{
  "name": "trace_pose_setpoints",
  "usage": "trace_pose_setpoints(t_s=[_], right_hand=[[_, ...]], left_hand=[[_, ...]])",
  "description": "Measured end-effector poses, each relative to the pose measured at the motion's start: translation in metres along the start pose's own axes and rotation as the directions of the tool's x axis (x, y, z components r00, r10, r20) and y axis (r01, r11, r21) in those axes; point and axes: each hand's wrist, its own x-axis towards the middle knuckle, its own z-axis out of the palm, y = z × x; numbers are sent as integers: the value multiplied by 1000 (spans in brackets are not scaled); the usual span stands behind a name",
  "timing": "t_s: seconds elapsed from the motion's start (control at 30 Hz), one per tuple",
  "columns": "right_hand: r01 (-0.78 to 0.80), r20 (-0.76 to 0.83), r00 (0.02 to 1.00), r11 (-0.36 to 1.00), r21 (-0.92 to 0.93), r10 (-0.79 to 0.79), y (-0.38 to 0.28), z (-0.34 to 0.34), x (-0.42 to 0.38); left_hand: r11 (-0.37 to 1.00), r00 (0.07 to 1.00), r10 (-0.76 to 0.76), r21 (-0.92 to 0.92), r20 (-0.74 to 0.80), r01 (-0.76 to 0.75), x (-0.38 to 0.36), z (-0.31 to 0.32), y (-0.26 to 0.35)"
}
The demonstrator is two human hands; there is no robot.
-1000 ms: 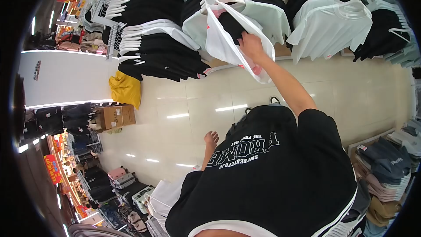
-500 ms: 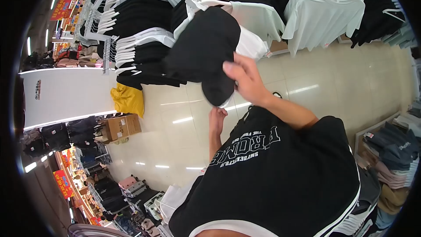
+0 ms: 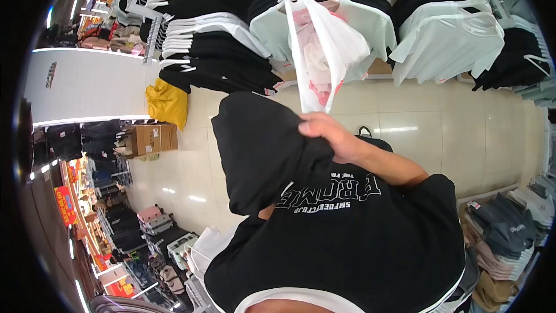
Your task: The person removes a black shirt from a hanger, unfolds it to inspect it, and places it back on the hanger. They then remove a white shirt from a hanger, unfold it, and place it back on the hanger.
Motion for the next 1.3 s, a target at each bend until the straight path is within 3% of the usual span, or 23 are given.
trace_pose_setpoints(t_s=[0.03,0.1,0.17,0.27,0.37,0.5,0.53,0.57,0.63,0.67,0.73,0.77,0.83,0.9,0.97,1.07,1.17,1.23,1.27,1.3], right_hand=[[39,-182,982,996,-77,-52,3,1,5],[69,-502,844,966,-249,-190,17,0,17],[96,-162,956,780,-618,-246,15,-35,26],[251,-73,928,758,-603,-366,23,-33,34],[383,162,881,469,-796,-445,21,-32,46],[386,192,917,653,-652,-350,20,-41,59],[357,198,931,660,-661,-306,19,-48,57],[290,85,953,802,-522,-290,29,-59,54],[162,-122,975,973,-165,-184,52,-80,48],[148,-78,986,988,31,-146,49,-88,47],[74,26,995,909,410,-93,31,-89,53],[82,-28,997,917,391,-78,26,-81,56],[99,-137,989,932,350,-54,17,-59,65],[-28,-233,972,999,40,37,23,-58,64],[-45,-79,997,943,-330,20,28,-56,65],[-27,95,989,762,-647,116,37,-61,70],[-99,57,968,578,-810,246,27,-45,81],[-239,-76,966,747,-621,246,25,-49,82],[-205,-14,976,892,-402,217,23,-48,81],[-165,37,984,974,-154,172,14,-41,80]], left_hand=[[1000,1000,25,2,-16,-25,0,5,9],[998,997,66,9,-49,-65,-3,10,21],[995,991,99,18,-87,-98,-4,12,31],[990,980,139,37,-141,-135,-1,13,51],[989,973,149,13,-174,-149,-2,12,65],[975,975,115,-166,-188,-147,-13,9,73],[961,966,193,-165,-172,-222,-19,17,76],[940,950,271,-168,-156,-296,-25,24,79],[879,964,230,-397,-135,-265,-29,17,86],[897,937,283,-289,-207,-335,-29,9,83],[824,942,335,-478,-24,-306,-25,-3,85],[779,926,372,-564,64,-274,-22,-6,85],[727,906,419,-622,64,-293,-18,-4,88],[695,885,456,-658,90,-291,-17,-5,95],[676,864,488,-679,122,-286,-15,-13,103],[663,833,524,-698,176,-270,-9,-29,113],[660,837,511,-712,193,-239,-5,-41,120],[666,857,475,-718,197,-204,2,-53,123],[646,884,446,-734,141,-209,5,-62,122],[664,916,385,-656,-111,-358,11,-73,120]])
